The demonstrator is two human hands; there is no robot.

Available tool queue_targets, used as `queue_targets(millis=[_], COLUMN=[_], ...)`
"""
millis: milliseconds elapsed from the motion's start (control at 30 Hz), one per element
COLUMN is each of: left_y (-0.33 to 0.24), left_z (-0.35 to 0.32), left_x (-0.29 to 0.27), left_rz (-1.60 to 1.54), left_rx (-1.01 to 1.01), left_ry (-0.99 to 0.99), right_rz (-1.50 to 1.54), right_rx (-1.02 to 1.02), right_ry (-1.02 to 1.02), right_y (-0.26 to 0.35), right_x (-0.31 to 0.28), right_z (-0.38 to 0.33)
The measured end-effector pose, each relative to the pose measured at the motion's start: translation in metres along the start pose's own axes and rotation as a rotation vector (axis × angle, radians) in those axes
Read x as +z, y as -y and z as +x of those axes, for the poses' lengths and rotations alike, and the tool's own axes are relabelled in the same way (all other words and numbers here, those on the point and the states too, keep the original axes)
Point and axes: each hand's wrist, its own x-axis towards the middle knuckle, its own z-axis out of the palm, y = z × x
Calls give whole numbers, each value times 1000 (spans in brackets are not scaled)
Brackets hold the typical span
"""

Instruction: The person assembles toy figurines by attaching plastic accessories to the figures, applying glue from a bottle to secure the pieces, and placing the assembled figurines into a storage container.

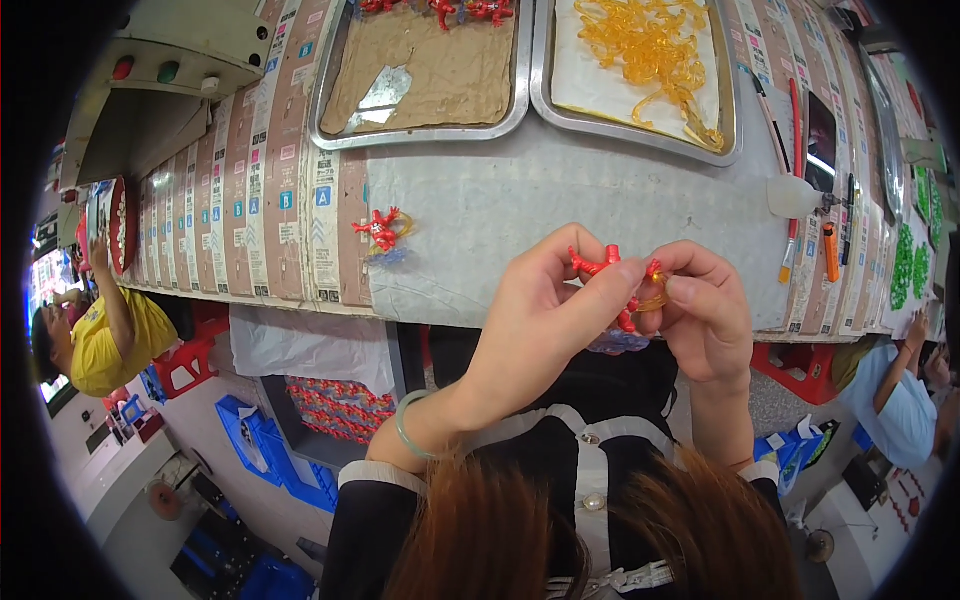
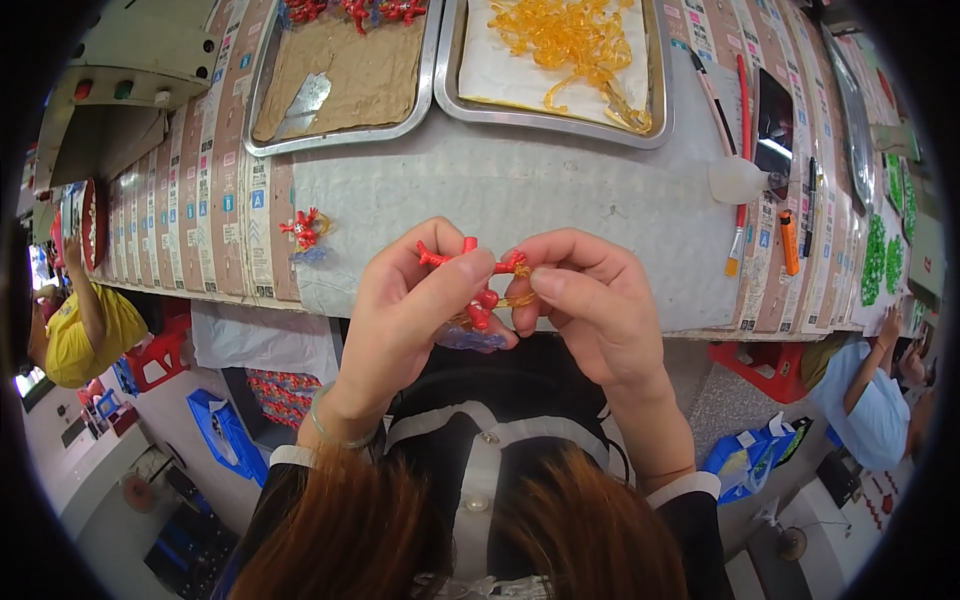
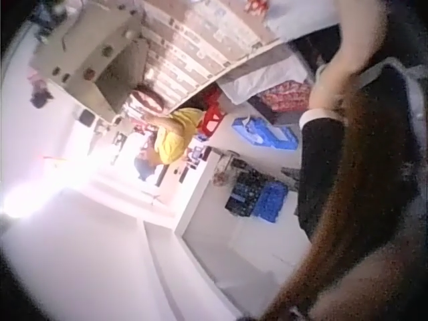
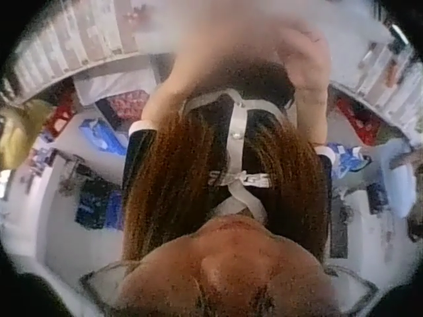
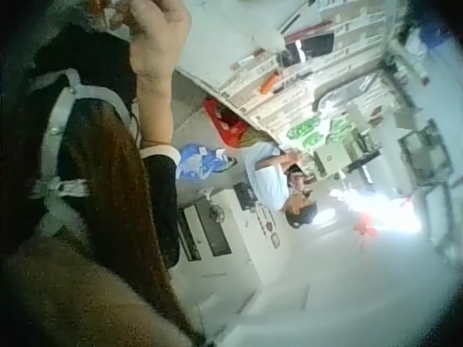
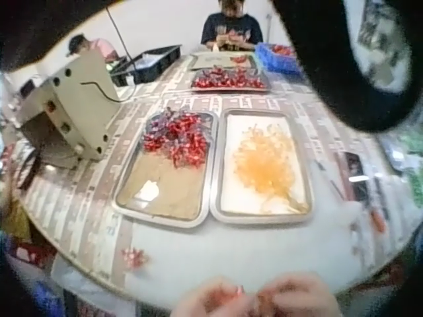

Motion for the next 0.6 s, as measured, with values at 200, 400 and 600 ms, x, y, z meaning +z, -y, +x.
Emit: queue_targets(millis=[200, 400, 600], left_y=[-4, 11, 23], left_z=[0, 17, 20], left_x=[-3, -29, -28], left_rz=[79, -352, -132], left_rx=[-17, -144, 89], left_ry=[52, 210, 114], right_rz=[-220, -1372, -1278], right_rx=[-178, -1076, -1015], right_ry=[-66, -140, -63], right_y=[-4, -18, -30], right_x=[11, 2, -9], right_z=[-3, -1, -1])
